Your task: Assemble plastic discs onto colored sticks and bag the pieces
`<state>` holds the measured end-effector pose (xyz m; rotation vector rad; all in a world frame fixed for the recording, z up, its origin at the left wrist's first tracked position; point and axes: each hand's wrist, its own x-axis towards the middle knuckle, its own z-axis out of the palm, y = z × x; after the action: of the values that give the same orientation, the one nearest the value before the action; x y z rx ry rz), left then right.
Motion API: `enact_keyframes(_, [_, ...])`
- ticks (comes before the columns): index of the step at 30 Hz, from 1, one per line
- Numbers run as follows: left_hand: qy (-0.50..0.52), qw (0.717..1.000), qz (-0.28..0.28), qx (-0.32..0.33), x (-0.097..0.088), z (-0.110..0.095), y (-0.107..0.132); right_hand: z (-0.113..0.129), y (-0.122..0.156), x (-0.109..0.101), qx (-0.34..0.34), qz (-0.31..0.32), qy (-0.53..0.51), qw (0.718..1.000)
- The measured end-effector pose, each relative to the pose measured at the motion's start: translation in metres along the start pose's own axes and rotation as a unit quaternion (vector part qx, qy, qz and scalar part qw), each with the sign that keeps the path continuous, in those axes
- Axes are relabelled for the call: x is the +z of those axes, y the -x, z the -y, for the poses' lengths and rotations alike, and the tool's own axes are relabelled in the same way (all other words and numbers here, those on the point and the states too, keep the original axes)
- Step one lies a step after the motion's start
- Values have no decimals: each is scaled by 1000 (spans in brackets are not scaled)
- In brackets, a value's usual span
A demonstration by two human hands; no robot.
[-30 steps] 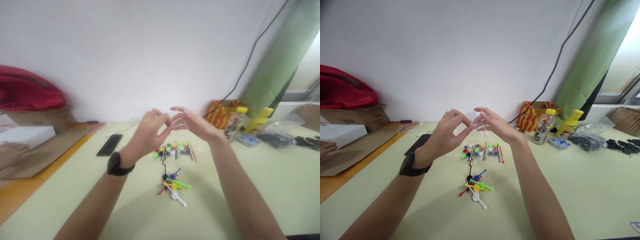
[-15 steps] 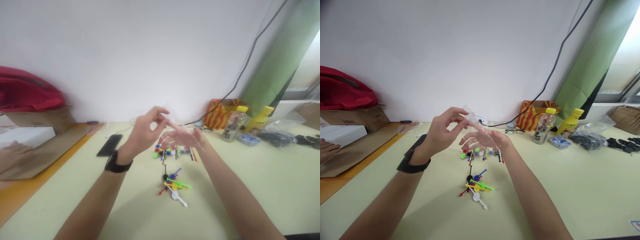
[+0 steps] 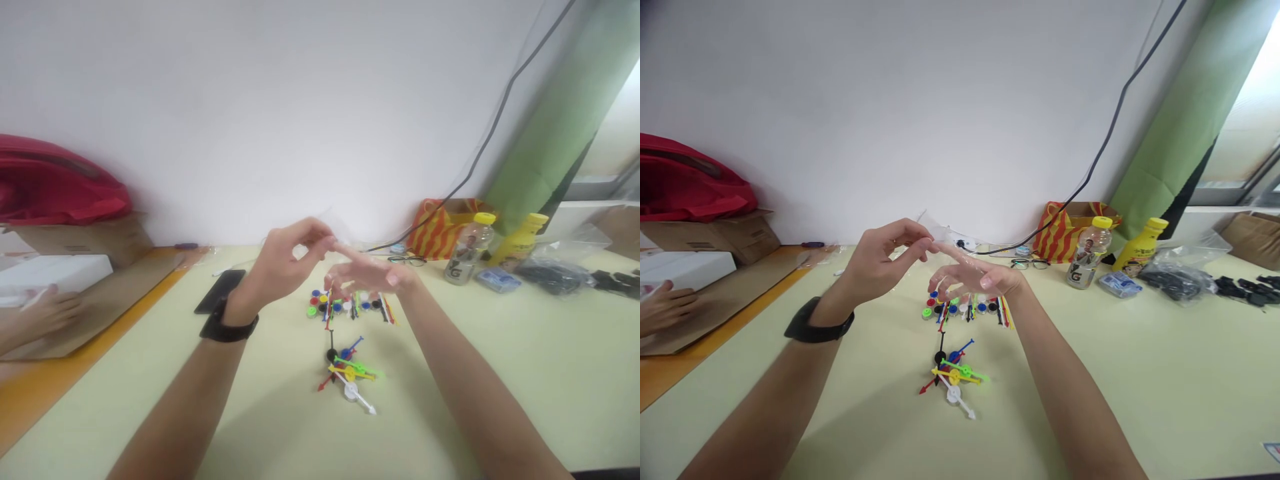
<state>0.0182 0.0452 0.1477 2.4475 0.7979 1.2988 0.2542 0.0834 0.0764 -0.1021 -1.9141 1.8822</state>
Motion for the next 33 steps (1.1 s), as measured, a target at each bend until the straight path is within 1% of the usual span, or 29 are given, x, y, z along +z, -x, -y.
enact_keyframes(6, [39,997,59,-21,-7,-2,0,1,6,-9,0,10,11,1000])
enact_keyframes(11, [4,997,80,-22,-8,-3,1,2,8,-10,14,15,-13,1000])
enact_keyframes(15, [-12,997,70,-13,-10,-2,1,3,10,-10,38,-4,-34,999])
enact_keyframes(19, [-11,998,56,-23,-14,-1,0,1,12,-11,42,-13,-49,998])
enact_keyframes(22, [-12,998,55,-33,-17,0,0,0,15,-13,39,-19,-38,998])
enact_keyframes(24, [-13,998,45,-51,-19,0,0,0,17,-15,35,-33,-17,999])
enact_keyframes(26, [-12,997,25,-75,-20,2,-1,2,20,-19,33,-73,19,997])
enact_keyframes(28, [-9,995,14,-100,-23,6,-1,5,23,-24,30,-153,85,984])
enact_keyframes(30, [-6,992,19,-121,-25,12,-1,11,25,-26,25,-243,168,955])
enact_keyframes(31, [-5,991,25,-131,-26,15,-1,15,27,-26,22,-276,204,939])
enact_keyframes(33, [-3,988,36,-149,-27,22,-1,23,29,-23,22,-308,251,918])
